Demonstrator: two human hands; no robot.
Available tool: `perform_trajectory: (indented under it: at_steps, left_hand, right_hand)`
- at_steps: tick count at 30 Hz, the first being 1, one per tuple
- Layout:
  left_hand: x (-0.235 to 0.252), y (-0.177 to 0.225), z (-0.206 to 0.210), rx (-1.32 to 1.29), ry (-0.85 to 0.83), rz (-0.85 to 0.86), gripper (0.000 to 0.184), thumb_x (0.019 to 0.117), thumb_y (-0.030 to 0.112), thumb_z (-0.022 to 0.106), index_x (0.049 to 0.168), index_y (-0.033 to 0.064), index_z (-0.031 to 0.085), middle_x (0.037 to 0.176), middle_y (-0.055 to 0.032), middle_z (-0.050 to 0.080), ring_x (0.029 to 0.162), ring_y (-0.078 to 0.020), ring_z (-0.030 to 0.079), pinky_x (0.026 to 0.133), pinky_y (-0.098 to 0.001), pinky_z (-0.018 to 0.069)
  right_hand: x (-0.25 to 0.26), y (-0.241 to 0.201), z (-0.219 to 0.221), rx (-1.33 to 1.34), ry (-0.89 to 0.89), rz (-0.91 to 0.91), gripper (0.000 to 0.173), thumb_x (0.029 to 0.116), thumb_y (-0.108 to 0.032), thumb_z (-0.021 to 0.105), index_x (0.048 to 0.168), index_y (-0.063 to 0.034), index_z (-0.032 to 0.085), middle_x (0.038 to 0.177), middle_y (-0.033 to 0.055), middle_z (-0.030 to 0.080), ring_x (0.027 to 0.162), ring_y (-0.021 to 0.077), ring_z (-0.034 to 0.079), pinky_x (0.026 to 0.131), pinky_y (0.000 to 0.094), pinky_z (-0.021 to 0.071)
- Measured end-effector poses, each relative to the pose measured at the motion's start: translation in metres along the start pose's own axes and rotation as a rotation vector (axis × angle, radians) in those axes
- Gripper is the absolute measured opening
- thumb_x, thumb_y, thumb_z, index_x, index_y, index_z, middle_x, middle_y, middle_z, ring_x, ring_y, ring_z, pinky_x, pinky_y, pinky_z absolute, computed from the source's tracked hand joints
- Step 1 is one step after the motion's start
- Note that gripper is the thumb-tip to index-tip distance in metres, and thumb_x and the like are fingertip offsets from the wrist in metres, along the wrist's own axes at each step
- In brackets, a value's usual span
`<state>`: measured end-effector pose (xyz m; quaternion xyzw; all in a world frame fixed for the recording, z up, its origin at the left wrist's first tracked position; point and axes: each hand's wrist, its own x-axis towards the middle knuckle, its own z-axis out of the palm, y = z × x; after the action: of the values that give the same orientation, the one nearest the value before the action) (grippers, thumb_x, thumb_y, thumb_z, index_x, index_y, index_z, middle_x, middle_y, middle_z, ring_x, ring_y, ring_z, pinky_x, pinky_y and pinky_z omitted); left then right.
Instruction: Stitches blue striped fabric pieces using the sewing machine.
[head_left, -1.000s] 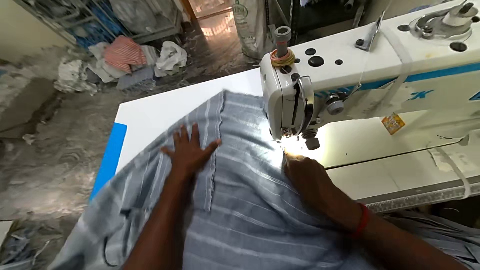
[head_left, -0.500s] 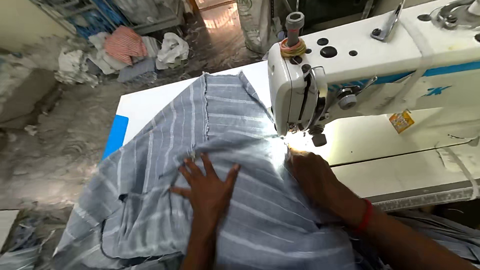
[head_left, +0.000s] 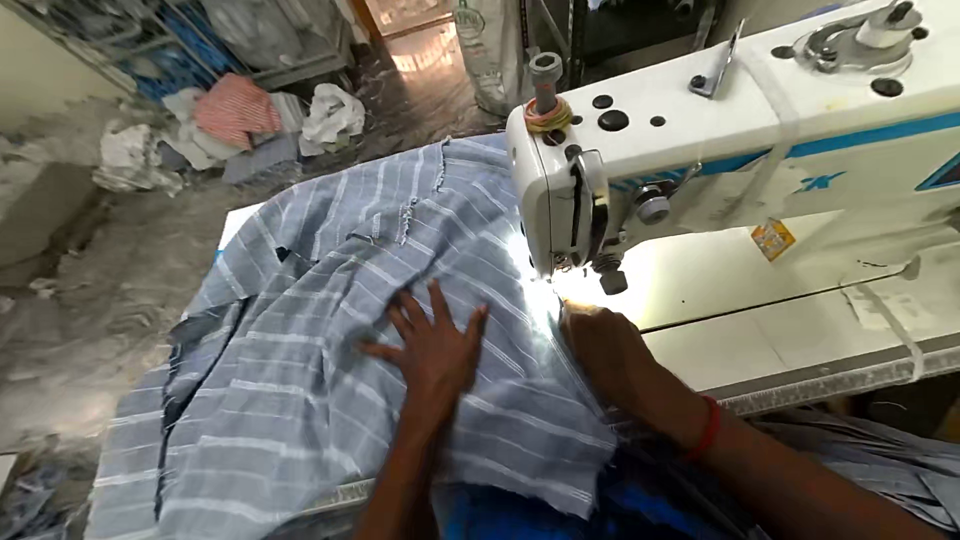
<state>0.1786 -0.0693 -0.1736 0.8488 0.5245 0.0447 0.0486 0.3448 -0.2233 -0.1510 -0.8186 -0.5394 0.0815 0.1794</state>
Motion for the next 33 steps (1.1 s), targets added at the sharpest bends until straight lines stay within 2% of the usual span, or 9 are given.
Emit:
perform_trajectory:
  at_steps: [5,11,16,19,22,25,29,31,33]
  left_hand:
    - [0.05,-0.019,-0.018,-0.193,0.101,0.198,0.085,0.0973,0.053,0.061,0.161,0.0062,0.031,0.163,-0.0309,0.028,0.15,-0.0537,0.026,0.109,-0.081,0.0233]
    - [0.011,0.002,-0.001,-0.009,-0.018,-0.015,0.095,0.0964,0.08,0.027,0.165,0.0155,0.02,0.168,-0.0278,0.016,0.152,-0.0566,0.012,0.104,-0.0905,0.0055]
    - [0.069,-0.044,-0.014,-0.044,0.413,0.31,0.073,0.1036,0.056,0.047,0.155,0.0037,0.041,0.161,-0.0225,0.038,0.153,-0.045,0.026,0.119,-0.0754,0.0091]
    - [0.086,-0.083,-0.04,-0.005,0.319,-0.026,0.078,0.1031,0.067,0.032,0.151,0.0066,0.047,0.157,-0.0242,0.043,0.148,-0.0525,0.031,0.107,-0.0876,0.0102]
    - [0.063,-0.148,-0.046,-0.011,0.097,-0.241,0.098,0.0979,0.078,0.024,0.146,-0.0035,0.048,0.146,-0.0372,0.047,0.135,-0.064,0.039,0.095,-0.0883,0.0285]
    - [0.003,-0.181,-0.058,0.164,-0.009,-0.316,0.105,0.0912,0.085,0.03,0.143,-0.0036,0.052,0.139,-0.0384,0.052,0.127,-0.0642,0.047,0.089,-0.0836,0.0395]
    - [-0.087,-0.157,-0.095,0.247,-0.309,-0.466,0.1,0.0905,0.077,0.051,0.143,-0.0077,0.051,0.136,-0.0397,0.054,0.123,-0.059,0.056,0.095,-0.0769,0.043]
    - [-0.121,-0.11,-0.1,0.179,-0.164,-0.201,0.078,0.0968,0.041,0.067,0.151,-0.0082,0.041,0.139,-0.0407,0.052,0.128,-0.0622,0.049,0.099,-0.0782,0.0394]
    - [-0.141,-0.049,-0.071,-0.005,-0.005,0.218,0.057,0.0984,0.019,0.061,0.15,-0.003,0.048,0.149,-0.0283,0.051,0.14,-0.048,0.047,0.112,-0.0646,0.0391]
  right_hand:
    - [0.002,-0.003,0.003,-0.033,0.027,0.003,0.015,0.1027,-0.011,0.057,0.097,-0.0004,0.067,0.075,0.0151,0.064,0.066,0.033,0.068,0.054,0.0469,0.0546]
    - [0.001,-0.003,0.005,-0.047,0.027,0.025,0.014,0.1013,-0.012,0.059,0.102,-0.001,0.068,0.075,0.0144,0.065,0.066,0.0324,0.068,0.053,0.0459,0.054]
    - [0.0,-0.005,0.0,-0.023,0.028,0.019,0.015,0.1023,-0.013,0.059,0.1,-0.0014,0.068,0.077,0.0147,0.065,0.068,0.0326,0.068,0.055,0.0467,0.0545]
    - [0.001,-0.002,0.0,0.011,0.038,0.029,0.017,0.1024,-0.013,0.059,0.106,-0.0001,0.069,0.078,0.0164,0.066,0.07,0.0339,0.069,0.058,0.0484,0.055]
    - [-0.002,0.006,0.001,0.191,0.037,0.044,0.023,0.105,-0.015,0.055,0.116,-0.001,0.068,0.078,0.0131,0.067,0.065,0.0278,0.068,0.057,0.0453,0.0563]
    - [-0.037,0.014,-0.023,0.613,-0.471,0.118,0.029,0.1098,-0.033,0.046,0.124,-0.0131,0.061,0.068,0.0032,0.066,0.047,0.0143,0.062,0.045,0.0327,0.056]
    - [-0.102,0.026,0.0,0.514,-1.066,-0.133,0.041,0.1055,-0.043,0.055,0.118,-0.0077,0.07,0.09,0.0123,0.075,0.073,0.0283,0.073,0.069,0.0516,0.0615]
    - [-0.121,0.026,0.033,0.357,-0.978,-0.167,0.05,0.1015,-0.049,0.059,0.115,-0.0011,0.069,0.102,0.0239,0.07,0.098,0.0425,0.068,0.087,0.0645,0.052]
    - [-0.127,0.016,0.061,0.34,-0.838,-0.119,0.067,0.096,-0.061,0.06,0.118,0.0021,0.069,0.114,0.0274,0.069,0.111,0.0443,0.066,0.095,0.066,0.0492]
